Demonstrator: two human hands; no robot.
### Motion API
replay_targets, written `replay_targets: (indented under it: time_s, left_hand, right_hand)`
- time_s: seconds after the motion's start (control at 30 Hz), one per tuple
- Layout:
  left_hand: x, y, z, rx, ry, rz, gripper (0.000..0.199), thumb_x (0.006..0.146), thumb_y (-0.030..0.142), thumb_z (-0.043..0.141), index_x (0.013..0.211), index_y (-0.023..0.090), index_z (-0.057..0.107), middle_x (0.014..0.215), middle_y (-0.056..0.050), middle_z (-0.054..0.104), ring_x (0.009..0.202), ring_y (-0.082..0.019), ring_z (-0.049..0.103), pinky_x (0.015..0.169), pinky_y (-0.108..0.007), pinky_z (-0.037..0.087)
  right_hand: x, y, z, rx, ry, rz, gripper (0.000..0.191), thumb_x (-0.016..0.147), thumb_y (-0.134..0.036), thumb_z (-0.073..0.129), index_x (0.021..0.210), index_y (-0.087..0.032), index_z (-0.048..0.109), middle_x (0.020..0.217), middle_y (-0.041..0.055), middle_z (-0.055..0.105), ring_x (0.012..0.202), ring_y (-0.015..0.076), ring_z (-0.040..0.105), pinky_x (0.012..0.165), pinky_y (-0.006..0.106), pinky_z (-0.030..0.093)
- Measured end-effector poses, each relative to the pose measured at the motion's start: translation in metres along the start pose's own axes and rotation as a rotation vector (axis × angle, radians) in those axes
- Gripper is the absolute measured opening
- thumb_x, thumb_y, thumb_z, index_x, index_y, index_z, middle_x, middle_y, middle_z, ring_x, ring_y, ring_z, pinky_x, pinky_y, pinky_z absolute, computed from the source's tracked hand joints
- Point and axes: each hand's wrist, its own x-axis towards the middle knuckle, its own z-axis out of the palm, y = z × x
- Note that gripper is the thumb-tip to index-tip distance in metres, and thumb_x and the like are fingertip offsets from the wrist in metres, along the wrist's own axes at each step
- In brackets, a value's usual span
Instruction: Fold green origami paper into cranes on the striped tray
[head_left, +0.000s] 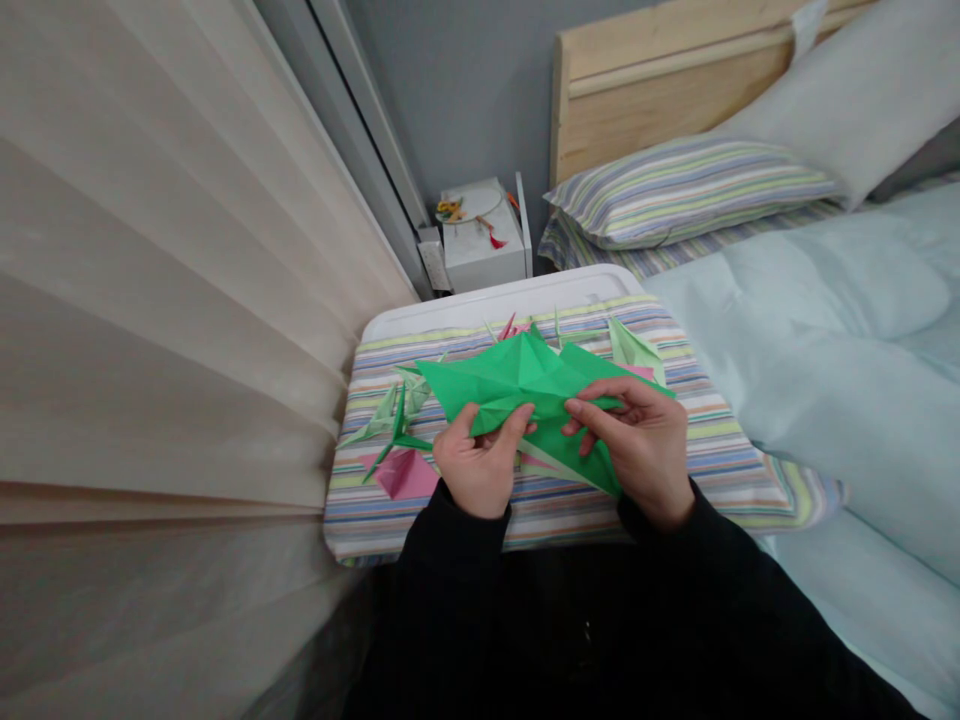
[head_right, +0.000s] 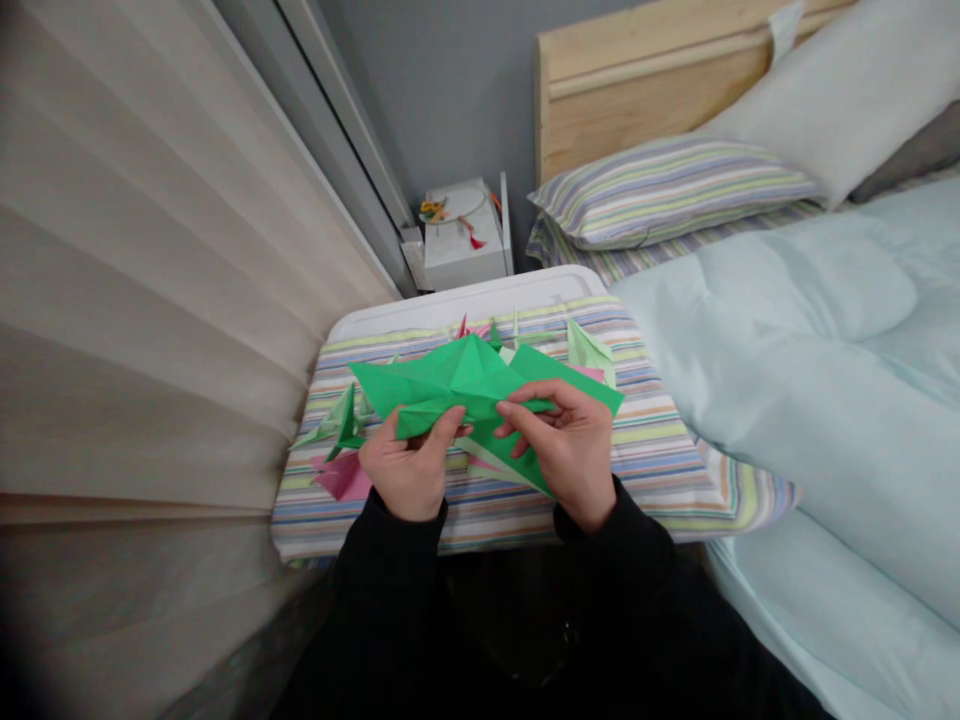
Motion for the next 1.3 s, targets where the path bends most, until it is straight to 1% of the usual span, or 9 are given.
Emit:
replay_targets:
  time_s: [0.23, 0.43, 0.5, 0.63, 0.7, 0.83, 1.0, 1.17, 1.3]
  left_hand:
    - [-0.0013, 0.0011, 0.0020, 0.004, 0.053, -0.008, 0.025, 0.073, 0.033, 0.087, 0.065, 0.018, 0.068, 0.059, 0.002, 0.073, 0.054, -0.020, 0.075, 0.051, -0.025, 0.062]
    - [0.0011, 0.0029, 0.0020, -0.045, 0.091, -0.016, 0.021, 0.071, 0.029, 0.088, 0.066, 0.018, 0.071, 0.059, 0.003, 0.073, 0.050, -0.017, 0.072, 0.050, -0.025, 0.062]
    - [0.0028, 0.0019, 0.0003, -0.069, 0.058, -0.014, 0.018, 0.070, 0.028, 0.088, 0.068, 0.018, 0.074, 0.061, 0.003, 0.074, 0.050, -0.016, 0.071, 0.052, -0.026, 0.062]
    - [0.0043, -0.0024, -0.0043, -0.066, -0.065, 0.012, 0.013, 0.071, 0.028, 0.088, 0.069, 0.020, 0.078, 0.065, 0.001, 0.077, 0.055, -0.016, 0.072, 0.056, -0.026, 0.062]
    - [0.0037, -0.0039, -0.0052, -0.046, -0.077, 0.006, 0.013, 0.074, 0.029, 0.086, 0.069, 0.020, 0.079, 0.064, 0.001, 0.077, 0.055, -0.017, 0.072, 0.056, -0.027, 0.062]
    - [0.0020, -0.0043, -0.0047, 0.001, -0.034, -0.012, 0.015, 0.075, 0.031, 0.085, 0.069, 0.020, 0.079, 0.064, 0.001, 0.076, 0.053, -0.016, 0.070, 0.057, -0.029, 0.062]
    - [0.0014, -0.0024, -0.0046, 0.052, -0.018, 0.003, 0.017, 0.076, 0.032, 0.085, 0.067, 0.019, 0.077, 0.062, 0.001, 0.075, 0.050, -0.014, 0.066, 0.056, -0.027, 0.060]
    - [0.0006, 0.0015, -0.0031, 0.092, 0.034, 0.003, 0.024, 0.073, 0.035, 0.087, 0.064, 0.017, 0.073, 0.059, 0.000, 0.073, 0.051, -0.016, 0.068, 0.055, -0.027, 0.059]
    - [0.0002, 0.0029, -0.0024, 0.133, 0.059, -0.008, 0.027, 0.072, 0.038, 0.087, 0.065, 0.017, 0.072, 0.055, 0.001, 0.069, 0.051, -0.016, 0.067, 0.056, -0.028, 0.059]
  right_hand:
    - [-0.0018, -0.0010, 0.0036, 0.000, 0.016, -0.009, 0.022, 0.069, -0.027, 0.091, 0.074, -0.019, 0.071, 0.055, -0.0020, 0.070, 0.046, 0.0162, 0.070, 0.038, 0.021, 0.055]
    - [-0.0026, -0.0009, 0.0035, 0.006, -0.020, -0.004, 0.015, 0.071, -0.024, 0.088, 0.077, -0.018, 0.075, 0.057, -0.0007, 0.073, 0.046, 0.0151, 0.070, 0.045, 0.022, 0.059]
    - [-0.0016, -0.0014, 0.0021, -0.003, -0.019, -0.003, 0.013, 0.072, -0.022, 0.087, 0.077, -0.018, 0.076, 0.057, -0.0004, 0.073, 0.046, 0.0146, 0.070, 0.046, 0.022, 0.060]
    - [0.0003, -0.0028, -0.0011, -0.013, -0.009, 0.000, 0.011, 0.072, -0.020, 0.087, 0.077, -0.019, 0.077, 0.056, -0.0007, 0.073, 0.046, 0.0141, 0.070, 0.048, 0.021, 0.060]
    - [-0.0002, -0.0032, -0.0018, -0.010, -0.014, -0.001, 0.010, 0.072, -0.019, 0.086, 0.077, -0.019, 0.078, 0.056, -0.0010, 0.073, 0.046, 0.0137, 0.070, 0.048, 0.020, 0.060]
    - [-0.0029, -0.0029, -0.0016, 0.002, -0.035, 0.001, 0.010, 0.073, -0.020, 0.086, 0.077, -0.019, 0.077, 0.057, -0.0011, 0.074, 0.047, 0.0141, 0.071, 0.048, 0.020, 0.061]
    - [-0.0035, -0.0023, -0.0019, 0.001, -0.060, 0.030, 0.015, 0.069, -0.022, 0.089, 0.078, -0.019, 0.077, 0.062, -0.0005, 0.074, 0.052, 0.0163, 0.073, 0.049, 0.022, 0.062]
    - [-0.0028, -0.0025, -0.0016, -0.013, -0.038, 0.026, 0.018, 0.066, -0.024, 0.091, 0.073, -0.019, 0.075, 0.062, -0.0014, 0.072, 0.053, 0.0162, 0.073, 0.050, 0.023, 0.063]
    - [-0.0018, -0.0016, -0.0008, -0.029, -0.013, 0.029, 0.019, 0.067, -0.027, 0.091, 0.073, -0.019, 0.074, 0.060, -0.0013, 0.072, 0.051, 0.0162, 0.071, 0.049, 0.024, 0.062]
